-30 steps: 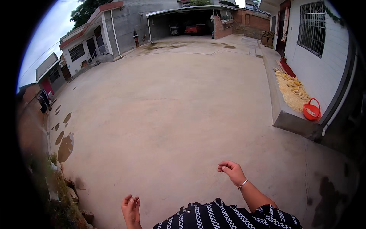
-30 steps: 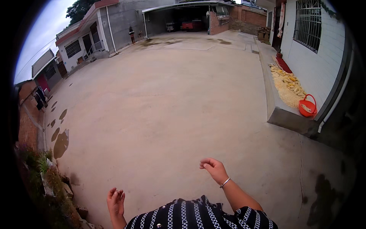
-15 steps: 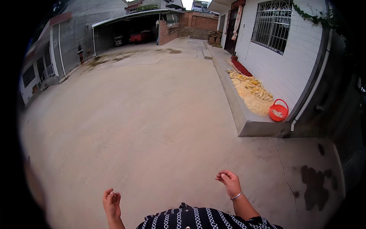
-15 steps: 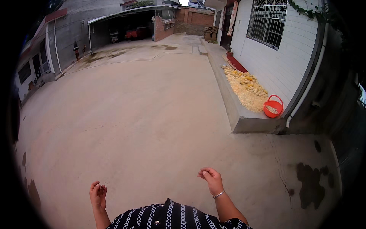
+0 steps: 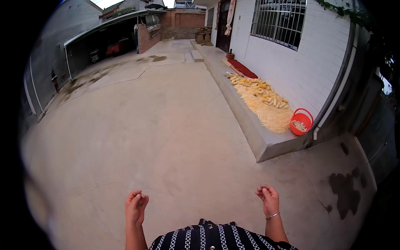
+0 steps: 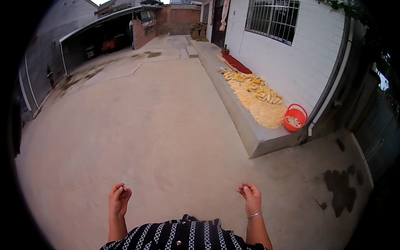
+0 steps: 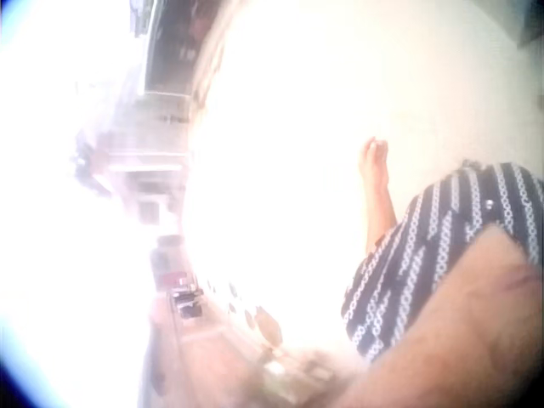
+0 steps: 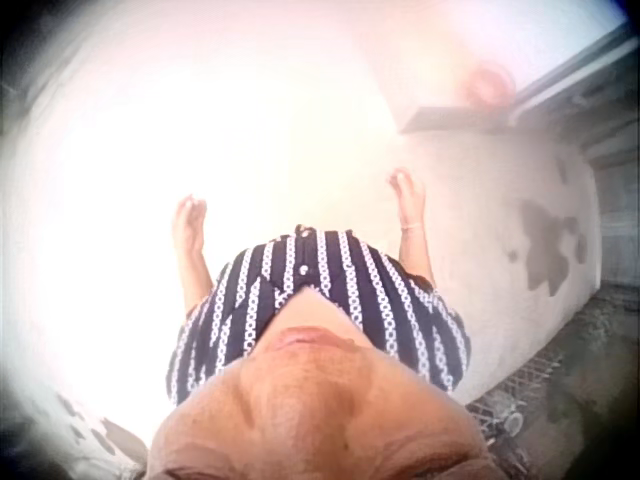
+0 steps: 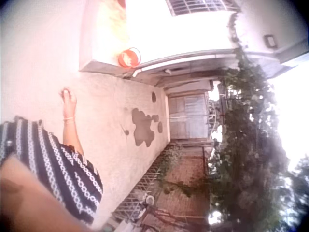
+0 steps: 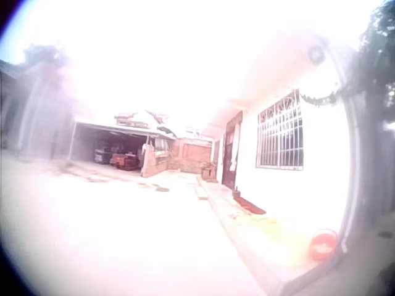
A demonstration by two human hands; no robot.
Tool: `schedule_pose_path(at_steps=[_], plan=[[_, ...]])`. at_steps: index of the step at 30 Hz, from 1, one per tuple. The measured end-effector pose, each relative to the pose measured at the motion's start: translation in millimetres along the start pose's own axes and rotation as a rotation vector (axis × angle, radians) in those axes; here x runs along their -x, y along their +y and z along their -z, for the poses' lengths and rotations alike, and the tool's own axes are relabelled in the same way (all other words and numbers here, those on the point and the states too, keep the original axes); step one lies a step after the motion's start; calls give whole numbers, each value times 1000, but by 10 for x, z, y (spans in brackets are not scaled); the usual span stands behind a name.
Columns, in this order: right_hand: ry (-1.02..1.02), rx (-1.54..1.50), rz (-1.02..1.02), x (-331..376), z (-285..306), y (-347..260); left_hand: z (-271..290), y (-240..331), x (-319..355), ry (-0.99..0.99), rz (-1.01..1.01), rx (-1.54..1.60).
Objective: The person walks around a courtyard, touching and inspecting various potted plants. They pick a small leaf and drop it into a bucket, then move two small cactus pots to a different location on a tiled surface.
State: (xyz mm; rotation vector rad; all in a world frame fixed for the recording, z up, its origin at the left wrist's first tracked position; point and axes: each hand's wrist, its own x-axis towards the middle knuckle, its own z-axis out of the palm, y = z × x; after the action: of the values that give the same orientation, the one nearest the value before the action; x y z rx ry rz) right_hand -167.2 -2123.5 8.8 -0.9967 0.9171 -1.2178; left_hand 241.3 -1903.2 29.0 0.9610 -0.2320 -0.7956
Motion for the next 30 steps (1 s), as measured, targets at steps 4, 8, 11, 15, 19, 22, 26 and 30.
schedule_pose_path(at_steps=[4,8,11,15,19,22,26,30], plan=[[-297,-6,-19,-1398,-1444,-31,-16,511,-1104,59,-187,-43],[-474,20,-22,-2579,-2568,171,253,672,-2176,241,-263,-23],[-462,16,-30,-3402,-3126,466,372,699,-3211,282,-254,-33],[-267,61,-115,-4432,-3581,868,-42,1025,-4916,299,-277,-34],[-144,18,-54,-5454,-4069,795,-849,1265,-6745,-27,-234,-89],[-15,-33,-9,-6096,-4390,964,-1446,1158,-7902,-188,-132,-112],[87,-7,-67,-7117,-4728,1353,-1938,861,-9192,-281,-35,-45],[79,-8,-46,-8546,-5435,1506,-1916,870,-10417,-80,45,-74]])
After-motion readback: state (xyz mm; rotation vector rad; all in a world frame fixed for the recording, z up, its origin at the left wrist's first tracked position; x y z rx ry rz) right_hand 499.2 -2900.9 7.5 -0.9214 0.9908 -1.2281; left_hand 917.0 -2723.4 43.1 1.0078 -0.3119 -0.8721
